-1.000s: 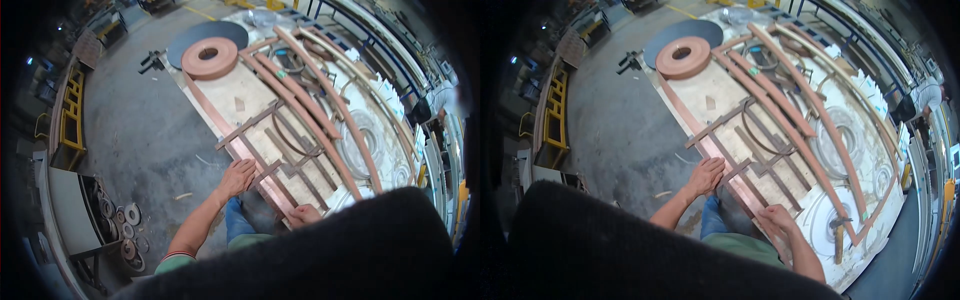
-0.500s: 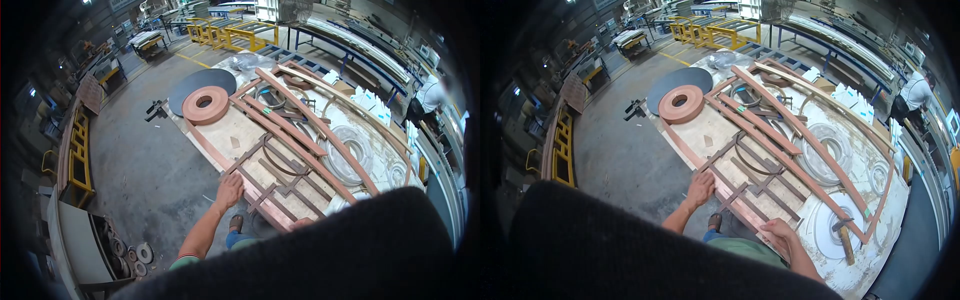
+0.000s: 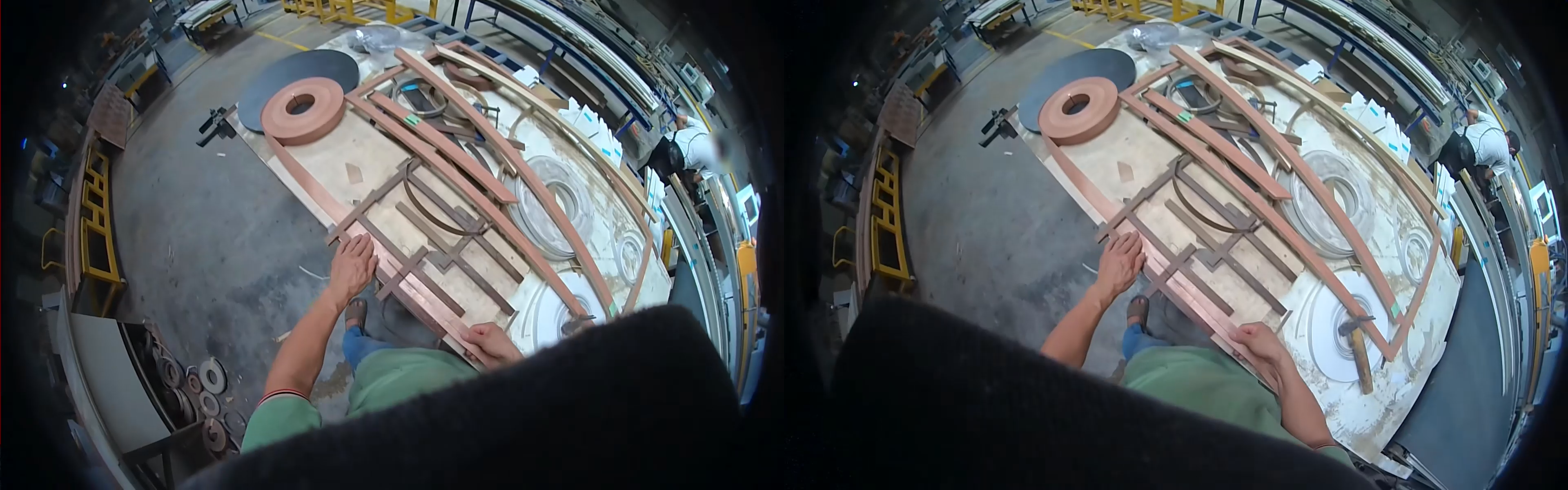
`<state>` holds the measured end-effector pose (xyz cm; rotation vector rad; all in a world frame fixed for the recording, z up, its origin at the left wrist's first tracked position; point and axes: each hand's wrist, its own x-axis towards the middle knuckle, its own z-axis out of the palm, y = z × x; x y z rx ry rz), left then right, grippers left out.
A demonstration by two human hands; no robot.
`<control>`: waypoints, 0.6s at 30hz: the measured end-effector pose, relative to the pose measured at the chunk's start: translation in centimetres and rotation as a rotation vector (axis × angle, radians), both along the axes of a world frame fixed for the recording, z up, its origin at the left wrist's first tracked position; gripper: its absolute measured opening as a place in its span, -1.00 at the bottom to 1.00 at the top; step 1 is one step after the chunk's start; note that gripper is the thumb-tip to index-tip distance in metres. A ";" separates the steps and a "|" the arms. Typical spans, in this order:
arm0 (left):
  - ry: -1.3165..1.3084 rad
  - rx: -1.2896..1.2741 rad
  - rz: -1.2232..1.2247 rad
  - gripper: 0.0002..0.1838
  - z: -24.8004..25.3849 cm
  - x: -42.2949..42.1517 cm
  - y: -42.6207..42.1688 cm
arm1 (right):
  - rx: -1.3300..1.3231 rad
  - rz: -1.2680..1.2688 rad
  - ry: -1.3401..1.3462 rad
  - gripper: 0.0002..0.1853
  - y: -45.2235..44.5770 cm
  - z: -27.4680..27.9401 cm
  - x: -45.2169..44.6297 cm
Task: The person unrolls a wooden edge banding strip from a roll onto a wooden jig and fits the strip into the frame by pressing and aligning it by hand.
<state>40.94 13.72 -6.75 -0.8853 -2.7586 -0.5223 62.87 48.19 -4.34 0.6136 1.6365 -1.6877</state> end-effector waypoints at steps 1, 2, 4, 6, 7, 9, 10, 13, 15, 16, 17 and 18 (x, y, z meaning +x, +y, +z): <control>-0.007 0.005 -0.003 -0.58 0.2 0.5 0.3 | 0.004 0.005 0.014 -0.74 0.6 -0.4 0.4; -0.013 0.005 -0.014 -0.58 0.2 1.2 0.7 | 0.019 0.005 -0.001 -0.74 1.3 -0.7 1.2; -0.022 0.000 -0.043 -0.59 0.1 2.3 1.4 | 0.043 0.001 -0.028 -0.73 1.9 -0.1 2.5; -0.034 0.010 -0.050 -0.60 0.0 3.6 2.0 | 0.053 0.002 -0.059 -0.74 2.7 1.0 4.1; -0.037 0.007 -0.050 -0.60 0.1 4.1 2.3 | 0.058 0.005 -0.068 -0.75 3.0 1.5 4.3; -0.043 0.004 -0.057 -0.61 0.4 4.2 2.6 | 0.170 0.124 -0.027 -0.75 3.7 0.7 4.5; -0.046 0.002 -0.061 -0.61 0.5 4.0 2.4 | 0.228 0.184 -0.002 -0.74 4.1 0.2 4.3; -0.067 0.009 -0.073 -0.63 0.5 3.8 1.8 | 0.002 -0.085 0.062 -0.73 2.4 0.6 3.0; -0.089 0.002 -0.098 -0.65 0.9 3.1 1.4 | 0.286 0.088 0.700 -0.71 -1.2 6.5 1.2; -0.104 -0.010 -0.123 -0.66 1.8 2.9 1.2 | 0.288 0.083 0.706 -0.71 -2.3 7.7 0.2; -0.116 -0.020 -0.156 -0.67 2.5 2.6 1.1 | 0.291 0.078 0.712 -0.70 -3.5 8.8 -0.8; -0.114 -0.012 -0.186 -0.67 2.7 2.1 0.9 | 0.124 -0.018 0.419 -0.70 -3.7 8.6 -2.0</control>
